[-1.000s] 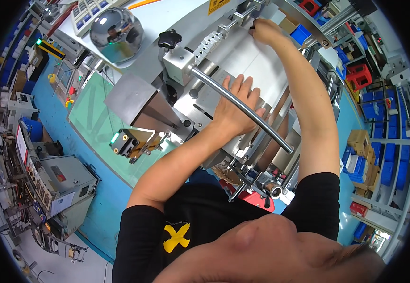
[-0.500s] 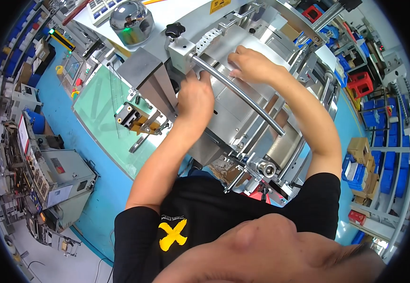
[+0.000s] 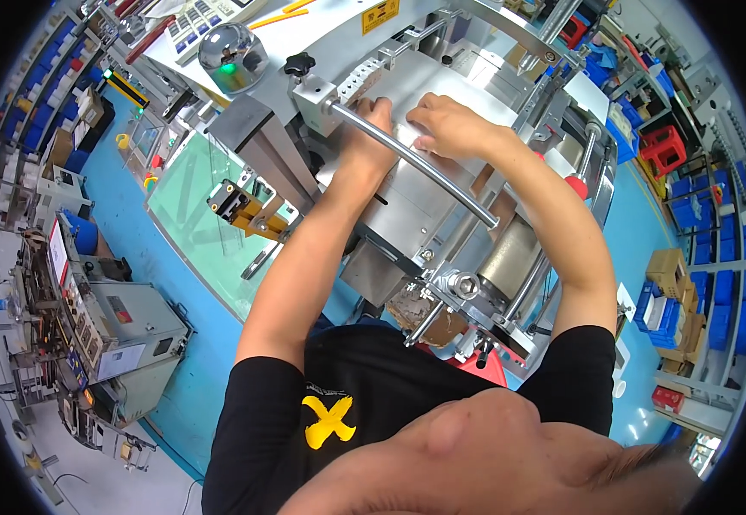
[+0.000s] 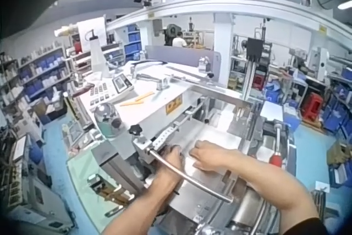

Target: Operating industrial machines to load and process label rolls and film materials.

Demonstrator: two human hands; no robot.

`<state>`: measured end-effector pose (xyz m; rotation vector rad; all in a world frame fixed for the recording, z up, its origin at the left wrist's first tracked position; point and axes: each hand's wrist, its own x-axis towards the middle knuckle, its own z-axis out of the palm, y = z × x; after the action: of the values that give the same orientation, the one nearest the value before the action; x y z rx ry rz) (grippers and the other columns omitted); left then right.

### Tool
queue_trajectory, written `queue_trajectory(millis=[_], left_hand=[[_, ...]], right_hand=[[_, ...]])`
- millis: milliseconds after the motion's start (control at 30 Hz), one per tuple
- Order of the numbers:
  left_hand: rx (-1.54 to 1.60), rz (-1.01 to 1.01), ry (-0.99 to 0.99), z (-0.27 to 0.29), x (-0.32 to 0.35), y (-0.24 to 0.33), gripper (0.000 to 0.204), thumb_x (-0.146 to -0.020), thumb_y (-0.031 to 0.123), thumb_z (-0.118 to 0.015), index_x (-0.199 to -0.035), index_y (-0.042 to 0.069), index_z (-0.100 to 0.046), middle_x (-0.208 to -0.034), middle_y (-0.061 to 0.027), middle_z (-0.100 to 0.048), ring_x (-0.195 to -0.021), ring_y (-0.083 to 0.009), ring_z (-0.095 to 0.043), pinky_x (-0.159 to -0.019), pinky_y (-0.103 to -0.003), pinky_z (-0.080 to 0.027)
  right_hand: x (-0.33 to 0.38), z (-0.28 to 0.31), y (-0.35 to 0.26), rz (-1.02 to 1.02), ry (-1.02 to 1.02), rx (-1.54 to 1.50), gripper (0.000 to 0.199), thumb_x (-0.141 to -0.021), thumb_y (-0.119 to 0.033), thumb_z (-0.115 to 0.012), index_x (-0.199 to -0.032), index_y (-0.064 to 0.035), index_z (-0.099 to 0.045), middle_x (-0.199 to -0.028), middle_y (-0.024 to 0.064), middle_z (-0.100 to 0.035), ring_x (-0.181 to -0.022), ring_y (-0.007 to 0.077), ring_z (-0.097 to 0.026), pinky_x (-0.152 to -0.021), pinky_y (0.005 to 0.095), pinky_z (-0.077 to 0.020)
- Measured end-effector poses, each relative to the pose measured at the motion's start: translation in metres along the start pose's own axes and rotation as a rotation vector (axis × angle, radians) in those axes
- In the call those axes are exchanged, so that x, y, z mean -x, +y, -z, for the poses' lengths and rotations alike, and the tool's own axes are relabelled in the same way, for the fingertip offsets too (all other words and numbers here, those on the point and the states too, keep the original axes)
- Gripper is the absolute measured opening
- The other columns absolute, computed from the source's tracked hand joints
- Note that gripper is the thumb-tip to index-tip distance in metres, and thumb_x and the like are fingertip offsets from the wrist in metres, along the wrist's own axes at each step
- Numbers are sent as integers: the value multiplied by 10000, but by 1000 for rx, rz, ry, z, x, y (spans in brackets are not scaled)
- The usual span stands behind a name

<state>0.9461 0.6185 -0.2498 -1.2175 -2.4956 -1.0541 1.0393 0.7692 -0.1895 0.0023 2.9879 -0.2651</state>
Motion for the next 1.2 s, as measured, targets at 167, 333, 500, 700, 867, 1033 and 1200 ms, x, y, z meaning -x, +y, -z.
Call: queue_trajectory(millis=[167, 333, 500, 700, 867, 1033, 1200], left_hand=[[54, 2, 27, -6, -10, -2, 262, -799, 24, -670, -1058, -6, -638, -1049, -236, -629, -983, -416, -613, -868, -450, -500], [-14, -93, 23, -13, -16, 0, 160, -784, 27, -667, -942, -3, -667, -954, -215, -662, -915, -394, -630, -838, -445, -498], [79, -152, 101, -21, -16, -7, 61, -768, 39, -607, -818, 12, -631, -858, -214, -652, -850, -411, -613, -809, -482, -482], [74, -90, 110, -14, -3, 3, 276, -748, 27, -640, -1023, -2, -653, -1054, -245, -619, -1014, -439, -578, -902, -463, -471], [0, -39, 57, -12, -7, 0, 144, -769, 61, -615, -890, 3, -668, -976, -246, -616, -936, -429, -582, -883, -472, -462], [52, -106, 57, -11, -10, -1, 186, -760, 169, -678, -812, -9, -681, -951, -243, -642, -937, -396, -609, -859, -464, -493], [132, 18, -61, -28, -18, -2, 224, -852, 207, -562, -880, 5, -656, -1008, -229, -658, -961, -394, -639, -864, -469, -503]], right_hand=[[0, -6, 0, 44, 74, -37, 377, -851, -269, -678, -1166, -68, -628, -1161, 172, -559, -1125, 362, -534, -967, 422, -453], [3, -8, 4, 33, 84, -17, 370, -857, -271, -670, -1169, -75, -631, -1162, 165, -561, -1124, 354, -526, -968, 422, -451], [1, 2, -9, -18, 7, -18, 416, -858, -226, -682, -1235, -65, -612, -1245, 165, -544, -1183, 347, -501, -1019, 414, -417], [5, -6, -5, -1, 51, 8, 430, -868, -268, -672, -1265, -119, -602, -1244, 164, -538, -1181, 346, -509, -1002, 409, -437], [5, -4, -10, -3, 31, 40, 431, -876, -270, -666, -1283, -144, -596, -1272, 167, -531, -1198, 345, -504, -1008, 416, -434], [4, 1, -14, -25, 7, 3, 428, -868, -199, -654, -1285, -126, -587, -1301, 181, -522, -1205, 354, -496, -1027, 414, -421], [4, -7, 1, 59, 77, 9, 459, -845, -211, -666, -1280, -95, -580, -1238, 176, -556, -1169, 367, -526, -1002, 421, -439]])
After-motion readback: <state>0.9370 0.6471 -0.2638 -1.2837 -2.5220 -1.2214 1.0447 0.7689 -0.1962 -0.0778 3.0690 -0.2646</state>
